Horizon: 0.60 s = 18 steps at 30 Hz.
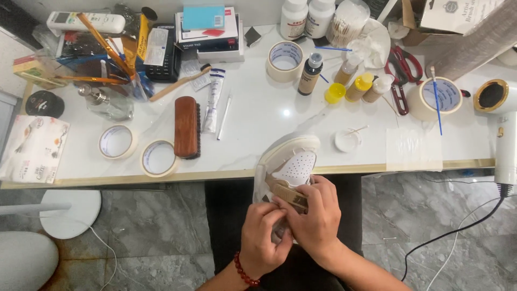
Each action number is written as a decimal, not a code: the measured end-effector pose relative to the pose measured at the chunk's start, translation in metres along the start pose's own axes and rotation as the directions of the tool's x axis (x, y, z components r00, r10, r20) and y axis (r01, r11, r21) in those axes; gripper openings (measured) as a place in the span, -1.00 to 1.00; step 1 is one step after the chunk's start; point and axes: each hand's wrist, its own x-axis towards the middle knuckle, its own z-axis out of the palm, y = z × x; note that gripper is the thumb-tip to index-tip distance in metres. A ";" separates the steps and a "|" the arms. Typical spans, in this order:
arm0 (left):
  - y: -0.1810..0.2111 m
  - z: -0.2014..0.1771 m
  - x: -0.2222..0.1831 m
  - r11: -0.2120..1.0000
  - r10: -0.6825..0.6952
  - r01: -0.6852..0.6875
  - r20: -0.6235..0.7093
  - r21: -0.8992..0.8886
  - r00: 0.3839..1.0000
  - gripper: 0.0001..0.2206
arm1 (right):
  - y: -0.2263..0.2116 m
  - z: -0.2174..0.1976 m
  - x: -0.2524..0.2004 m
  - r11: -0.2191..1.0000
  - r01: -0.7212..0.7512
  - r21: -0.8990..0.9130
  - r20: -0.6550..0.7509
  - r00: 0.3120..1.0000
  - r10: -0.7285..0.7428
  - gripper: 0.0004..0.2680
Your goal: The person paints the midsole of a taped-off sneaker with a small brush, dipping the brush into a small dish of paint. They dry the painted areas with a handheld heat gun, peel masking tape off the shoe, and continue brushing paint along the midsole edges.
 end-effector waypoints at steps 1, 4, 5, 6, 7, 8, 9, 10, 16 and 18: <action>-0.005 0.003 0.000 1.000 0.017 -0.016 -0.022 0.027 1.000 -0.60 | 0.000 -0.001 0.000 1.000 -0.001 0.027 0.019 1.000 0.001 -0.63; -0.020 0.005 0.008 0.996 0.036 -0.031 -0.051 0.089 0.998 -0.56 | 0.002 0.000 -0.005 0.993 -0.027 0.115 0.047 0.999 0.022 -0.66; -0.024 0.005 0.011 0.991 0.031 -0.022 -0.068 0.129 0.997 -0.52 | 0.004 0.000 -0.008 0.982 -0.046 0.181 0.065 0.997 0.034 -0.66; -0.026 0.004 0.017 0.992 0.032 -0.024 -0.063 0.124 0.998 -0.52 | 0.008 -0.001 -0.005 0.983 -0.050 0.176 0.063 0.997 0.039 -0.66; -0.028 0.003 0.023 0.993 0.005 0.008 -0.109 0.121 0.994 -0.53 | 0.012 -0.001 -0.003 0.972 -0.045 0.231 0.089 0.996 0.024 -0.65; -0.029 0.002 0.027 0.993 -0.028 0.046 -0.149 0.113 0.988 -0.54 | 0.015 -0.002 -0.002 0.958 -0.048 0.284 0.120 0.993 0.015 -0.65; -0.031 0.000 0.030 0.993 -0.035 0.050 -0.138 0.106 0.990 -0.54 | 0.018 -0.003 -0.002 0.959 -0.060 0.276 0.124 0.992 0.027 -0.65; -0.034 0.000 0.034 0.995 -0.040 0.051 -0.128 0.085 0.991 -0.57 | 0.023 -0.004 0.000 0.951 -0.029 0.307 0.143 0.990 -0.016 -0.66; -0.044 0.001 0.051 0.990 -0.114 0.122 -0.109 0.069 0.987 -0.65 | 0.054 0.004 -0.011 0.890 0.070 0.451 0.140 0.979 -0.147 -0.68; -0.042 -0.003 0.060 0.989 -0.126 0.133 -0.104 0.063 0.987 -0.66 | 0.067 0.011 -0.023 0.861 0.106 0.497 0.122 0.974 -0.190 -0.67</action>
